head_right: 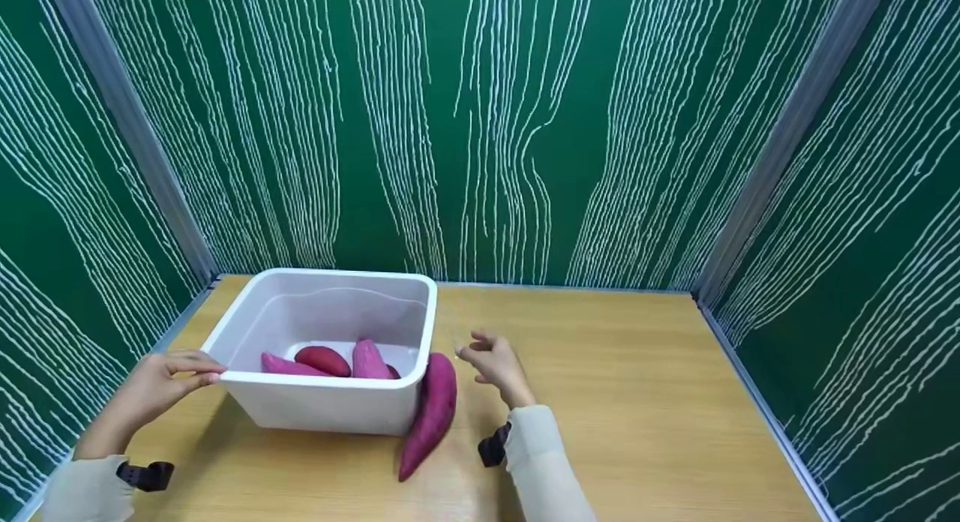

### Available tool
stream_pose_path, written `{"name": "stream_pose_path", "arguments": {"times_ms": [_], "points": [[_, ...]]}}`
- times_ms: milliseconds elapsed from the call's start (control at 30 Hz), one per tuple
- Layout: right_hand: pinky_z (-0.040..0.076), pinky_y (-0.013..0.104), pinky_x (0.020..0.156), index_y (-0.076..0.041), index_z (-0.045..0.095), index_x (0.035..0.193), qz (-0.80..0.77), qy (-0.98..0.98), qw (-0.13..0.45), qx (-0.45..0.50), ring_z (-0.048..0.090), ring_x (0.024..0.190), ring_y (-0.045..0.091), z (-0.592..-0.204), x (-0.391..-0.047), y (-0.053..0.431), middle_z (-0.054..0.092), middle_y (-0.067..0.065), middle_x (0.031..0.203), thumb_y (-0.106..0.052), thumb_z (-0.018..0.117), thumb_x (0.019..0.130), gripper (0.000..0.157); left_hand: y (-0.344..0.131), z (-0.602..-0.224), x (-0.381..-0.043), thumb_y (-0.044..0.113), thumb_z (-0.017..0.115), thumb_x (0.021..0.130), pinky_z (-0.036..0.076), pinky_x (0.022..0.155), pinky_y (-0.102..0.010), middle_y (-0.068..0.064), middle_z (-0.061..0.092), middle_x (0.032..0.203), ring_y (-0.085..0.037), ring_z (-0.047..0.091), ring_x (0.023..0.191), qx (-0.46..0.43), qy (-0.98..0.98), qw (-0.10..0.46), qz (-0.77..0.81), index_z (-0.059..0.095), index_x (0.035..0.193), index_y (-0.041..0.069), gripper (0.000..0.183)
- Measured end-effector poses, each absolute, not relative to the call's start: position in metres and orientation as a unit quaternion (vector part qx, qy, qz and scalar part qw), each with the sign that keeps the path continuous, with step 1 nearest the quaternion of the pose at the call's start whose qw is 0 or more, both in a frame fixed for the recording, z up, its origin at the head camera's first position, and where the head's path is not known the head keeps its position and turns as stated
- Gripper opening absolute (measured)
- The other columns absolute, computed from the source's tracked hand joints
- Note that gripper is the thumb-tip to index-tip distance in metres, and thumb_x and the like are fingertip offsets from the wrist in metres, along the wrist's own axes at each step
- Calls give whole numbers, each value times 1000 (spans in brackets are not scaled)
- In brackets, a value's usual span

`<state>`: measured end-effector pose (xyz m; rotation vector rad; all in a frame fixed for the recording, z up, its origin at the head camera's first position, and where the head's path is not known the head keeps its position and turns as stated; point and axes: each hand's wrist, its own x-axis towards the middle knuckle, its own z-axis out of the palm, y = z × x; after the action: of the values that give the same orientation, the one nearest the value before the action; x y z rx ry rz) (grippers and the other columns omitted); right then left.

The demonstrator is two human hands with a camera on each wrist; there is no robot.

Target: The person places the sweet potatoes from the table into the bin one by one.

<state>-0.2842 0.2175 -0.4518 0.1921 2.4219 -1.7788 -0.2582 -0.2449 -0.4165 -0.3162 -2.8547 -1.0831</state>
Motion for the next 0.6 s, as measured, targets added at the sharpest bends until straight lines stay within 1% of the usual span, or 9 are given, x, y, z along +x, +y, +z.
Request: {"name": "stream_pose_path", "arguments": {"times_ms": [133,267,467,600], "points": [[56,42,89,1,44,140,-602,793,70,70,56,113,35,-467,-279,217,54,24,133,-24,65,91,59,-245,-417,-257,10,71,85,40,99,-63,-16,69,113,-43,55,118,-108,-930,44,-349,77,98,9,15],[57,41,86,1,43,141,-615,781,73,88,56,112,36,-481,-275,216,52,25,134,-24,66,90,61,-245,-417,-257,9,70,85,40,99,-62,-16,69,114,-43,56,118,-109,-930,40,-350,77,100,7,16],[57,40,83,3,40,142,-627,768,74,106,55,114,40,-499,-272,213,51,27,135,-21,66,90,62,-245,-416,-256,11,71,85,40,99,-61,-17,67,118,-44,54,120,-101,-928,32,-356,76,101,9,17],[57,42,83,4,39,142,-632,763,74,112,58,108,38,-508,-269,211,51,28,135,-20,66,89,64,-245,-416,-256,11,71,86,40,99,-60,-17,66,120,-44,52,121,-98,-928,27,-360,76,103,9,18]]}}
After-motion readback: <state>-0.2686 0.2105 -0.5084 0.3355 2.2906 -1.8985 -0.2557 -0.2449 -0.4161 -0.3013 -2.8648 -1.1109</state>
